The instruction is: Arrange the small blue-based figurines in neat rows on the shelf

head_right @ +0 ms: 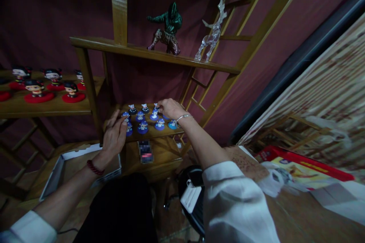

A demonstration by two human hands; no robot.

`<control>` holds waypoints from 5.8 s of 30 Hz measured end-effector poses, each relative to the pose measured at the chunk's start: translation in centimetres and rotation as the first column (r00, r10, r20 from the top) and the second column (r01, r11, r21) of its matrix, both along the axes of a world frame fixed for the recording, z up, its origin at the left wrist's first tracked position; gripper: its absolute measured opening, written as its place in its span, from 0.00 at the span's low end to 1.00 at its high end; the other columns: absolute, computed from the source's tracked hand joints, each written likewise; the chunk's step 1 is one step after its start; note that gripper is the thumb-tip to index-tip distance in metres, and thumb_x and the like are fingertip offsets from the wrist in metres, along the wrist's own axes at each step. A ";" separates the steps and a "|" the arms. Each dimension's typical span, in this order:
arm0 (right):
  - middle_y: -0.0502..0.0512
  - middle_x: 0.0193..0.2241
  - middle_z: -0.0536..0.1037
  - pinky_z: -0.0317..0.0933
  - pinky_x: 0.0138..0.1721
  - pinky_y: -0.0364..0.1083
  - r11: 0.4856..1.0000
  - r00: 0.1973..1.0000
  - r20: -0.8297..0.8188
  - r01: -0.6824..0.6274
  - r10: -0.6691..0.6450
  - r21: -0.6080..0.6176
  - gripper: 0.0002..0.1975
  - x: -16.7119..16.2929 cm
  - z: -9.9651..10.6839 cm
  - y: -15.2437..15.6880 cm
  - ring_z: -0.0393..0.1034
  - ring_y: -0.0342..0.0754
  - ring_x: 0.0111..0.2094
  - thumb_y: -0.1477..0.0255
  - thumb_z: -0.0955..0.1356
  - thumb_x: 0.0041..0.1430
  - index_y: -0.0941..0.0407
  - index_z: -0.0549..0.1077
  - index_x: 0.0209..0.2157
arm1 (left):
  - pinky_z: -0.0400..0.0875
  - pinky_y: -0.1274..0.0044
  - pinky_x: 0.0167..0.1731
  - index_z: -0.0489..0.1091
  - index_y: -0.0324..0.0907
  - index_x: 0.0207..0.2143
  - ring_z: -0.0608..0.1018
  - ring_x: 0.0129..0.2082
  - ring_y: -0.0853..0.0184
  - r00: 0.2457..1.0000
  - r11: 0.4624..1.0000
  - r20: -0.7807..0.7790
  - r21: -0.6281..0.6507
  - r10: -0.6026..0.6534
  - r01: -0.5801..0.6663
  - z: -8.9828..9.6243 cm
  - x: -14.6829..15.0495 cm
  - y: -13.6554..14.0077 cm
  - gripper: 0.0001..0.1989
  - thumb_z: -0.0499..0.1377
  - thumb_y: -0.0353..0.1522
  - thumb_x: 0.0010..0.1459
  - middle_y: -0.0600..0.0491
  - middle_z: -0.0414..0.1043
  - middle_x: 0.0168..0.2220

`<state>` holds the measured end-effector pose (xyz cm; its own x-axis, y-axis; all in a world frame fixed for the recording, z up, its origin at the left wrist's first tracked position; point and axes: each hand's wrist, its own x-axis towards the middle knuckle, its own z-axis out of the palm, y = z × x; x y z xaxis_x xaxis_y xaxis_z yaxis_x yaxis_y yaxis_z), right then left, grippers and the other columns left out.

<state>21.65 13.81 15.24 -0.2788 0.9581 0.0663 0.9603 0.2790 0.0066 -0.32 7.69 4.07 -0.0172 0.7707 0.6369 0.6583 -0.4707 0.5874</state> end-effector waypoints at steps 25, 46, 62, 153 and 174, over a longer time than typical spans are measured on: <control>0.56 0.46 0.76 0.60 0.43 0.41 0.993 0.993 0.041 -0.113 0.112 0.024 0.17 -3.1 -1.1 1.6 0.70 0.50 0.46 0.70 0.66 0.55 0.53 0.72 0.48 | 0.64 0.63 0.52 0.63 0.40 0.49 0.63 0.56 0.59 0.973 0.920 -0.153 0.325 -0.175 0.217 -3.9 -0.7 -5.3 0.18 0.52 0.22 0.57 0.43 0.62 0.54; 0.56 0.43 0.77 0.60 0.36 0.41 0.965 0.966 0.122 -0.210 0.230 -0.156 0.21 -7.2 -1.9 2.3 0.71 0.50 0.42 0.67 0.69 0.51 0.51 0.71 0.49 | 0.64 0.63 0.50 0.64 0.37 0.49 0.65 0.53 0.56 0.963 0.968 -0.263 0.249 0.051 0.017 -4.2 -0.7 -3.9 0.16 0.51 0.26 0.57 0.41 0.60 0.55; 0.58 0.41 0.77 0.58 0.37 0.40 0.968 0.956 0.190 -0.198 0.226 -0.154 0.16 -7.9 -2.3 2.6 0.71 0.49 0.42 0.71 0.67 0.52 0.54 0.73 0.45 | 0.66 0.65 0.46 0.63 0.38 0.49 0.67 0.51 0.56 0.956 0.974 -0.284 0.226 0.077 -0.012 -4.2 -0.6 -3.9 0.16 0.51 0.27 0.58 0.41 0.60 0.56; 0.54 0.43 0.77 0.60 0.40 0.39 0.999 0.999 -0.004 0.047 -0.046 0.011 0.17 0.5 -2.1 6.8 0.71 0.46 0.43 0.71 0.67 0.53 0.53 0.73 0.46 | 0.65 0.67 0.44 0.62 0.35 0.51 0.69 0.50 0.56 0.905 0.939 -0.394 0.344 0.157 -0.013 -4.7 -0.7 -3.8 0.18 0.53 0.26 0.57 0.39 0.64 0.54; 0.50 0.33 0.79 0.55 0.28 0.35 0.990 0.996 0.004 0.094 -0.094 -0.102 0.14 0.1 -3.7 10.0 0.71 0.40 0.32 0.79 0.67 0.47 0.54 0.76 0.38 | 0.65 0.68 0.43 0.63 0.34 0.50 0.70 0.49 0.57 0.902 0.932 -0.399 0.362 0.166 -0.011 -4.4 -0.6 -3.4 0.17 0.52 0.25 0.57 0.39 0.65 0.53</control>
